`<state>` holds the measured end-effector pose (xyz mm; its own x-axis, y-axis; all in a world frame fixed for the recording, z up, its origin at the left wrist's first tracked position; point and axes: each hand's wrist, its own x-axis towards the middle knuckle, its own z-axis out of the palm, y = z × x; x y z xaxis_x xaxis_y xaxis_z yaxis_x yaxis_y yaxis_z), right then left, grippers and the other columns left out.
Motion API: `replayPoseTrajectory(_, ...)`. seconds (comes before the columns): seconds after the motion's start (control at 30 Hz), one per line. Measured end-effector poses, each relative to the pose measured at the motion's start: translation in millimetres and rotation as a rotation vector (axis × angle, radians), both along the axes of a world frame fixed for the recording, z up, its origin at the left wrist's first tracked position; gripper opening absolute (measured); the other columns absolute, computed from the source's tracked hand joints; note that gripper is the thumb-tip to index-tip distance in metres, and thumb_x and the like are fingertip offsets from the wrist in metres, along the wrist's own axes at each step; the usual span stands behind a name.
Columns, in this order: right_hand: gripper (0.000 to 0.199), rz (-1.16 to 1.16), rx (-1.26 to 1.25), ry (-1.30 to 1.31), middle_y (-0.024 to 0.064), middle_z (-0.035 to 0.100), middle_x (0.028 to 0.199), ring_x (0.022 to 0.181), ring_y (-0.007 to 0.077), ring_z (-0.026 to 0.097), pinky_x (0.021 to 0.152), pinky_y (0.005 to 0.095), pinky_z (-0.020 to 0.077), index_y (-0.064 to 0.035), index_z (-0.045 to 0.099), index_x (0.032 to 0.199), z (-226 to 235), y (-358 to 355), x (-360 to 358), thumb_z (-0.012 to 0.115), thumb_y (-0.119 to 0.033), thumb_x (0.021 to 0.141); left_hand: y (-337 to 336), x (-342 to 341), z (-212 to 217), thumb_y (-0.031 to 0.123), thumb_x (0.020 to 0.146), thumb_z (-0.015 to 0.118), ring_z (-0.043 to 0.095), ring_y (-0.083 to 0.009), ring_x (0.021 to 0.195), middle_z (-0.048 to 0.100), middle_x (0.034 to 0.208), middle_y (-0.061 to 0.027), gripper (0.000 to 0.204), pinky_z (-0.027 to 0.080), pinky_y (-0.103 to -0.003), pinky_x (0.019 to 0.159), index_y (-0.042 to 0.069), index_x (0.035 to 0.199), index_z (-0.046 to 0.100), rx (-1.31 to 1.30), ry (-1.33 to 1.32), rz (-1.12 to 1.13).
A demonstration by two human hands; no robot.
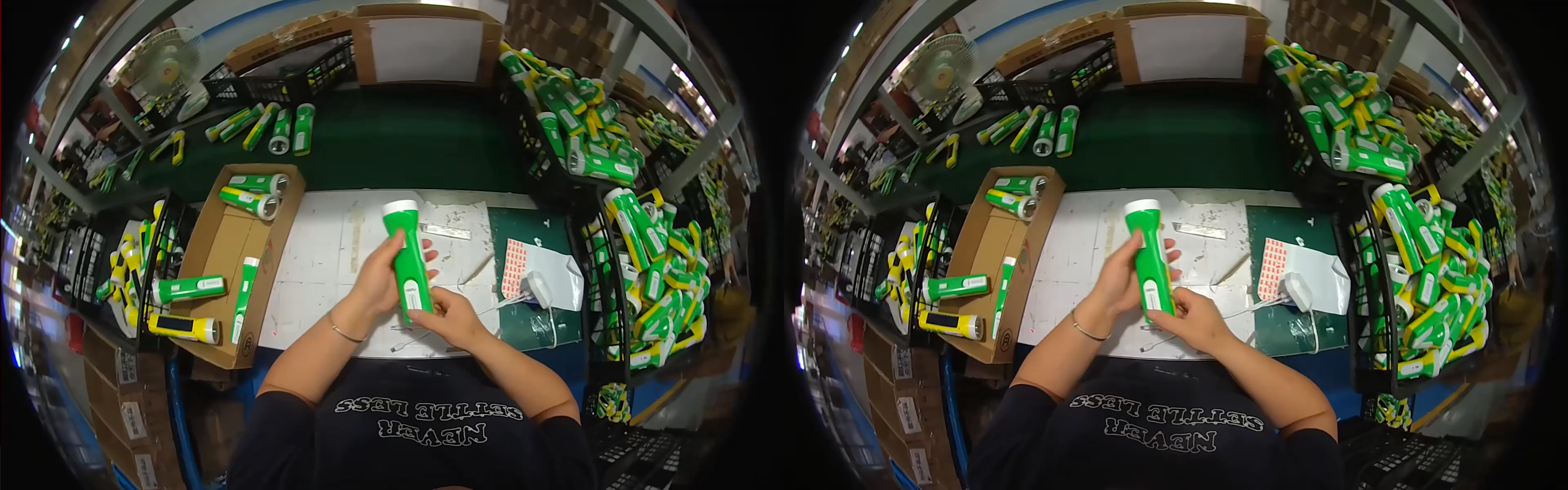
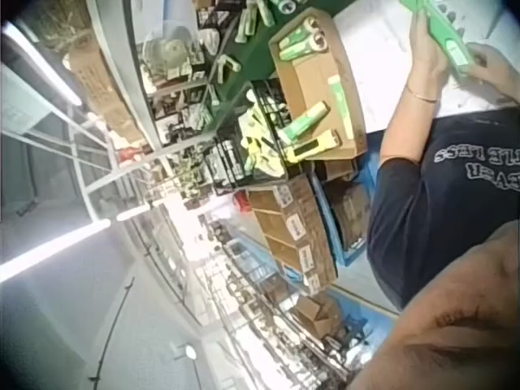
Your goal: Apply adhesive labels to flashlights and sort them into crates on an assembly line.
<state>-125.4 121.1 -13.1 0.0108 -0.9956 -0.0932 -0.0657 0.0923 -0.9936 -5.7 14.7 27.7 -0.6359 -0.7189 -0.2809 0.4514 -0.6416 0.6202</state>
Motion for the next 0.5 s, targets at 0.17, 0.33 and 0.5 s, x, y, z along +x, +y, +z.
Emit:
replayPoseTrajectory(0.17,0.04,0.003,0.078,0.294,0.0025,0.051,0.056,0.051,0.0119,0.047,0.051,0.0285,0.0394,-0.0032,0.058,0.076,30.5,5.3,2.2,0.069,-0.041,0.075,-0.4,-8.0,-17.8,0.04,0.093,0.044,0.057,-0.017,0.075,0.056,0.095,-0.0087,0.04,0.052,-0.031,0.062,0.005,0.112,0.047,-0.049,-0.135,-0.04)
replayPoseTrajectory(0.33,0.033,0.025,0.012,0.291,0.0074,0.053,0.06,0.053,0.0182,0.05,0.054,0.0308,0.0409,-0.0025,0.054,0.079,30.6,11.8,-9.8,0.06,-0.035,0.084,2.0,-1.1,-19.0,0.038,0.092,0.047,0.054,-0.0158,0.074,0.055,0.091,-0.0088,0.035,0.05,-0.029,0.06,0.009,0.112,0.046,0.039,-0.116,-0.076)
replayPoseTrajectory(0.5,0.019,-0.048,-0.235,0.495,0.0138,0.056,0.076,0.067,0.0328,0.055,0.057,0.0381,0.0432,-0.003,0.054,0.082,36.7,10.2,-22.8,0.05,-0.021,0.088,1.5,-3.6,-24.5,0.035,0.093,0.047,0.055,-0.0163,0.071,0.054,0.09,-0.0092,0.033,0.05,-0.03,0.057,0.009,0.112,0.045,0.069,-0.092,-0.083)
